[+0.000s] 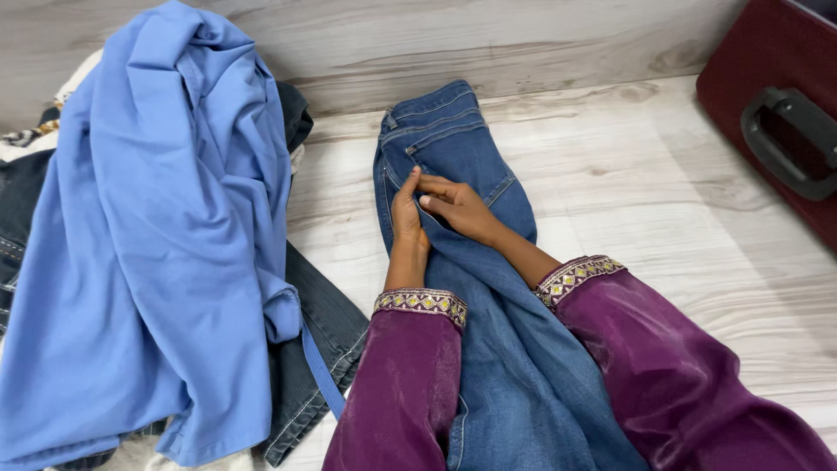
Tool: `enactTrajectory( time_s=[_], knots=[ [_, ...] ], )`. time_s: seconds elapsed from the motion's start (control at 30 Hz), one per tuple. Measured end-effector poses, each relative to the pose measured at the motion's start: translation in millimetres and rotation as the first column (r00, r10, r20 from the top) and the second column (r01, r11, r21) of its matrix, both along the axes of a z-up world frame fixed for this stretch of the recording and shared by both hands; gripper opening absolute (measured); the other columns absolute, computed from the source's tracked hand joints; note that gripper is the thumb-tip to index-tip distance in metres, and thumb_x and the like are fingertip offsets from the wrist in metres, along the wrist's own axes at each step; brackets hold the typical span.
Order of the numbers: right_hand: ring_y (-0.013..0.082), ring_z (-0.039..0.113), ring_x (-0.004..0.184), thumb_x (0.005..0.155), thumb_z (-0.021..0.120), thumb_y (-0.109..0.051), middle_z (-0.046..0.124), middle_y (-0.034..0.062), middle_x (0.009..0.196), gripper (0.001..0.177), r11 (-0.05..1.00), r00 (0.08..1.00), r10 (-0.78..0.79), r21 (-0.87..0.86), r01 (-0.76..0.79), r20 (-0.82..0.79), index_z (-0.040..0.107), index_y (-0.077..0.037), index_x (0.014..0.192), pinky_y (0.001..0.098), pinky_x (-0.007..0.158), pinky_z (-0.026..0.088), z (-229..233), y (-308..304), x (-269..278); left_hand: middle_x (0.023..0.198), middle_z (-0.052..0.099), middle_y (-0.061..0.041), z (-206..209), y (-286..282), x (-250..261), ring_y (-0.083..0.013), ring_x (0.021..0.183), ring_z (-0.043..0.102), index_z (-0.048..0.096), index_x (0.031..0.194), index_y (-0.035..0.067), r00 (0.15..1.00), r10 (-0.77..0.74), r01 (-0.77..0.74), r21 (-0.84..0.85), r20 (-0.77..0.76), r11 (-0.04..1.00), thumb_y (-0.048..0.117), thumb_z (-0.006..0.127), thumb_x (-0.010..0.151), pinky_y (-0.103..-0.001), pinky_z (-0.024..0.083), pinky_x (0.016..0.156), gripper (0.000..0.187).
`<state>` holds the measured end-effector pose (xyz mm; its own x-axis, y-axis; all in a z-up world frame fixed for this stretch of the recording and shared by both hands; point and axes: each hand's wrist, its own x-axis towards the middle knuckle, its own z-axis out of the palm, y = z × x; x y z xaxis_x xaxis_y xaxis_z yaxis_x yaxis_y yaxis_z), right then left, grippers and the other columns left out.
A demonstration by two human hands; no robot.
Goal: The person folds a pair of blue jeans and a light blue long-sleeved shirt on a white table. They then place the folded jeans into a maroon suitcase.
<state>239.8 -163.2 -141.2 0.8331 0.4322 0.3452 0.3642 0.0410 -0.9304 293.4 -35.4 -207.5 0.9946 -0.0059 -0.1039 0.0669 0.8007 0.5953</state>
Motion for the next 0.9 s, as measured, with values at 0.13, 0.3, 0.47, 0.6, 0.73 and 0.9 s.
enactTrajectory(
  time_s=[0.13,0.3,0.47,0.6,0.73,0.9],
  knots=[
    [0.023,0.07,0.117,0.101,0.061,-0.014,0.063,0.0138,0.147,0.033,0.965,0.966,-0.252,-0.06,0.255,0.058,0.073,-0.003,0.129,0.0355,0.102,0.06,4,-19,-9,0.104,0.072,-0.017,20,3,-11,-0.0299,0.086,0.071,0.064,0.118,-0.004,0.981,-0.16,0.145,-0.14,-0.105,0.979,0.034,0.063,0.096,-0.043,0.06,0.079,0.044],
    [0.0408,0.039,0.143,0.093,0.067,-0.043,0.049,0.0168,0.153,0.058,0.466,0.712,-0.178,-0.58,0.669,0.679,0.059,-0.015,0.143,0.052,0.116,0.036,21,-36,-38,0.111,0.07,-0.024,68,27,-35,-0.0356,0.102,0.071,0.063,0.122,-0.007,0.925,0.307,-0.357,0.79,0.224,0.498,0.003,0.063,0.087,-0.043,0.057,0.095,0.037],
    [0.0492,0.02,0.151,0.096,0.059,-0.058,0.034,0.0213,0.162,0.072,0.283,0.658,-0.073,-0.617,0.735,0.75,0.041,-0.024,0.157,0.0647,0.118,0.023,1,-27,-48,0.134,0.065,-0.021,100,24,-66,-0.0324,0.126,0.063,0.063,0.133,0.002,0.889,0.284,-0.387,0.921,0.36,0.045,-0.004,0.063,0.085,-0.037,0.053,0.107,0.048],
    [0.0428,0.008,0.153,0.091,0.053,-0.064,0.017,0.0175,0.167,0.079,0.155,0.814,-0.114,-0.799,0.581,0.57,0.029,-0.032,0.159,0.084,0.105,0.008,9,-23,-59,0.147,0.054,-0.011,109,24,-72,-0.0314,0.143,0.043,0.069,0.127,0.021,0.9,0.177,-0.34,0.895,0.398,-0.288,-0.003,0.061,0.086,-0.049,0.033,0.119,0.048],
    [0.0357,0.008,0.156,0.092,0.046,-0.071,0.015,0.0139,0.169,0.076,0.157,0.819,-0.172,-0.806,0.571,0.547,0.027,-0.038,0.158,0.0904,0.099,0.006,15,-21,-53,0.16,0.044,-0.015,95,24,-69,-0.0376,0.149,0.039,0.073,0.127,0.026,0.88,0.071,-0.413,0.83,0.47,-0.376,0.007,0.062,0.095,-0.052,0.03,0.124,0.039],
    [0.0269,0.012,0.155,0.091,0.053,-0.059,0.019,0.0097,0.168,0.071,0.187,0.805,-0.195,-0.785,0.591,0.56,0.032,-0.039,0.156,0.0895,0.1,0.01,15,-30,-16,0.162,0.027,-0.021,130,0,-105,-0.053,0.152,0.008,0.061,0.138,0.026,0.983,-0.138,-0.17,0.894,0.123,-0.416,0.042,0.063,0.091,-0.077,0.011,0.113,0.05]
  ],
)
